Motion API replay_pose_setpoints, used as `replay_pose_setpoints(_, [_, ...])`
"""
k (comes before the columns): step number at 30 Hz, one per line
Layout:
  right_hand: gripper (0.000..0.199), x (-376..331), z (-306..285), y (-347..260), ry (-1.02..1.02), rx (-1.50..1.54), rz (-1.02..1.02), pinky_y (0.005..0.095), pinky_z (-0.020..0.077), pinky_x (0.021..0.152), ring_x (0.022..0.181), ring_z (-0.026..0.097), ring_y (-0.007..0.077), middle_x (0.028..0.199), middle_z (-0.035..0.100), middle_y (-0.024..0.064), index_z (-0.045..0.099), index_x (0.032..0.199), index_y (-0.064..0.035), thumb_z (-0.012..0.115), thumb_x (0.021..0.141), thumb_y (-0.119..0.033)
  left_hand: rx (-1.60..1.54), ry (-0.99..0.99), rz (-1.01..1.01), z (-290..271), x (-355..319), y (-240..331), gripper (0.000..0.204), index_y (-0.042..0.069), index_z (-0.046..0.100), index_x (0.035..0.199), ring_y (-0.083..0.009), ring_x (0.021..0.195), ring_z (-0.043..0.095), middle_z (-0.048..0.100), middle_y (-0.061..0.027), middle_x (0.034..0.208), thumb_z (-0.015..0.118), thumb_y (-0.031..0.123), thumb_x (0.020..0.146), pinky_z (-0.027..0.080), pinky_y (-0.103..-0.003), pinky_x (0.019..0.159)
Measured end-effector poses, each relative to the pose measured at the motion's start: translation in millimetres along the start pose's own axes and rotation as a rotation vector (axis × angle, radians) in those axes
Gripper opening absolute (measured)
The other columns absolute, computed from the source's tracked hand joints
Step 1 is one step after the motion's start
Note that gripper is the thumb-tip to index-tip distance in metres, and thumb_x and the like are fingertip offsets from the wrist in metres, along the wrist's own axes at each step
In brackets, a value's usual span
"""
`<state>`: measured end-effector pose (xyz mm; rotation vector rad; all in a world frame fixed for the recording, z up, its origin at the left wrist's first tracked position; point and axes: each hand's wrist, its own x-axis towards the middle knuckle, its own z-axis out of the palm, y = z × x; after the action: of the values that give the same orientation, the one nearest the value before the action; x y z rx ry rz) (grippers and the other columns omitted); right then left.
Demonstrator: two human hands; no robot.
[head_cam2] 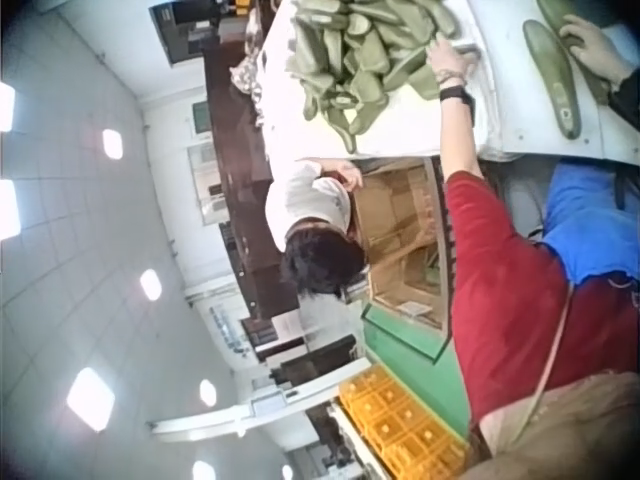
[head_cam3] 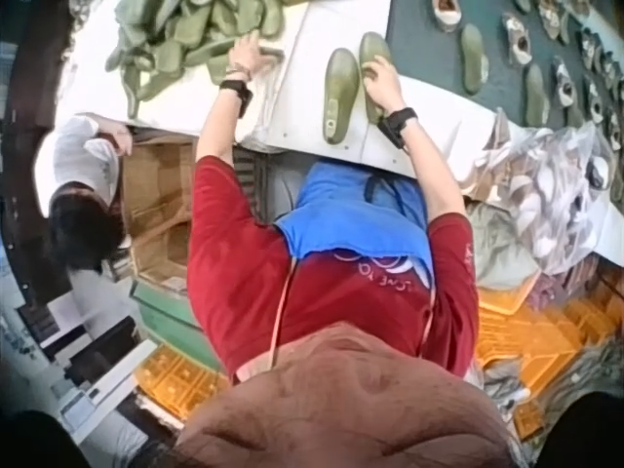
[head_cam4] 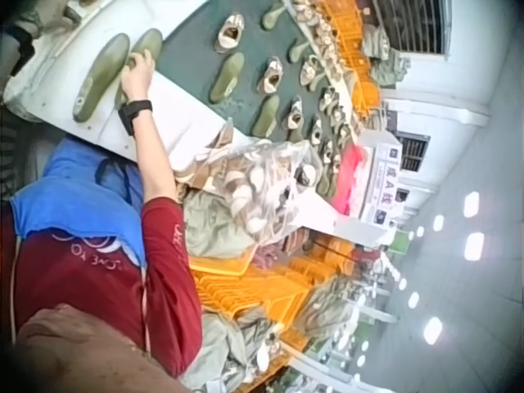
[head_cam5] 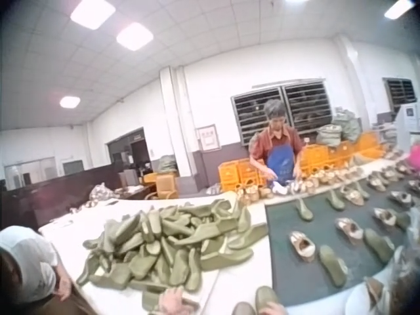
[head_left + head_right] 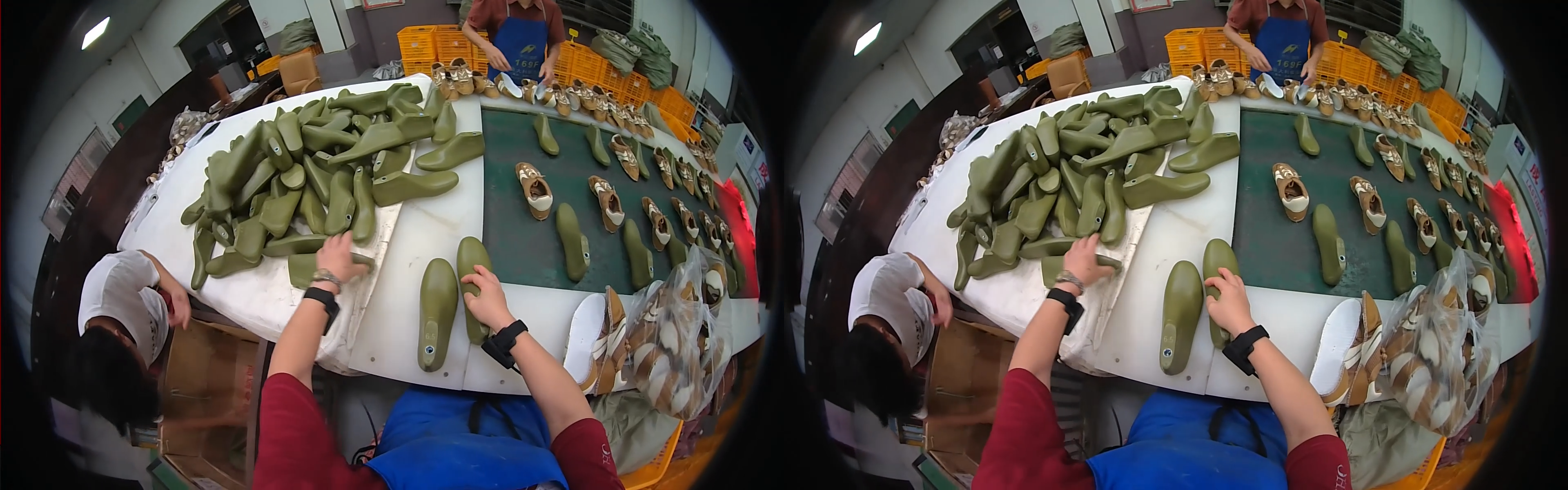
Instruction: The recorder is picking up shoe uppers, inserting green shoe lasts, and placing the assembled shoe components onto a conveyor belt in a factory setting.
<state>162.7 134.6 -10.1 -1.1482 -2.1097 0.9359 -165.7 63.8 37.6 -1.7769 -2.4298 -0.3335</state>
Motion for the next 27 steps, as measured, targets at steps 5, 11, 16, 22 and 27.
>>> replay_pose_setpoints(5, [0.027,1,6,-4,0.001,-0.001,-0.005,0.0393,0.0337,0.104,0.124,0.039,0.0353,0.133,0.045,0.0167,0.064,0.100,-0.0083,0.060,0.073,-0.006,0.214,-0.181,-0.125,22,-11,-73,0.077,0.010,0.047,0.122,-0.0300,0.111,0.052,0.057,-0.0129,0.114,0.078,0.040,0.059,0.044,-0.045,0.092])
replay_pose_setpoints(11, [0.027,0,6,-2,0.010,0.001,-0.004,0.0392,0.0331,0.105,0.124,0.038,0.0356,0.133,0.045,0.0169,0.064,0.099,-0.0082,0.060,0.073,-0.006,-0.228,-0.494,-0.358,18,5,-30,0.089,-0.012,0.054,0.109,-0.0341,0.095,0.063,0.062,-0.0281,0.103,0.068,0.059,0.059,0.049,-0.038,0.084])
replay_pose_setpoints(16, [0.027,-2,5,-4,0.003,0.000,0.028,0.0391,0.0327,0.105,0.124,0.038,0.0354,0.134,0.044,0.0169,0.064,0.099,-0.0083,0.060,0.073,-0.006,-0.960,-0.784,-0.557,30,-13,18,0.065,-0.007,0.052,0.117,-0.0257,0.086,0.064,0.063,-0.0163,0.101,0.067,0.043,0.077,0.054,-0.039,0.070])
replay_pose_setpoints(22, [0.026,0,4,-1,0.000,0.013,0.029,0.0392,0.0325,0.105,0.125,0.037,0.0355,0.134,0.044,0.0174,0.064,0.099,-0.0085,0.060,0.073,-0.006,-0.523,-0.765,-0.330,20,-18,62,0.075,-0.002,0.034,0.133,-0.0239,0.073,0.066,0.063,-0.0192,0.097,0.051,0.054,0.086,0.057,-0.034,0.056])
replay_pose_setpoints(27, [0.025,0,7,-10,-0.001,-0.015,0.007,0.0401,0.0328,0.105,0.125,0.037,0.0362,0.133,0.044,0.0180,0.064,0.098,-0.0084,0.060,0.073,-0.007,-0.574,-0.918,-0.113,-10,-54,70,0.095,0.004,0.002,0.146,-0.0221,0.060,0.063,0.064,-0.0174,0.084,0.054,0.052,0.083,0.053,-0.032,0.057])
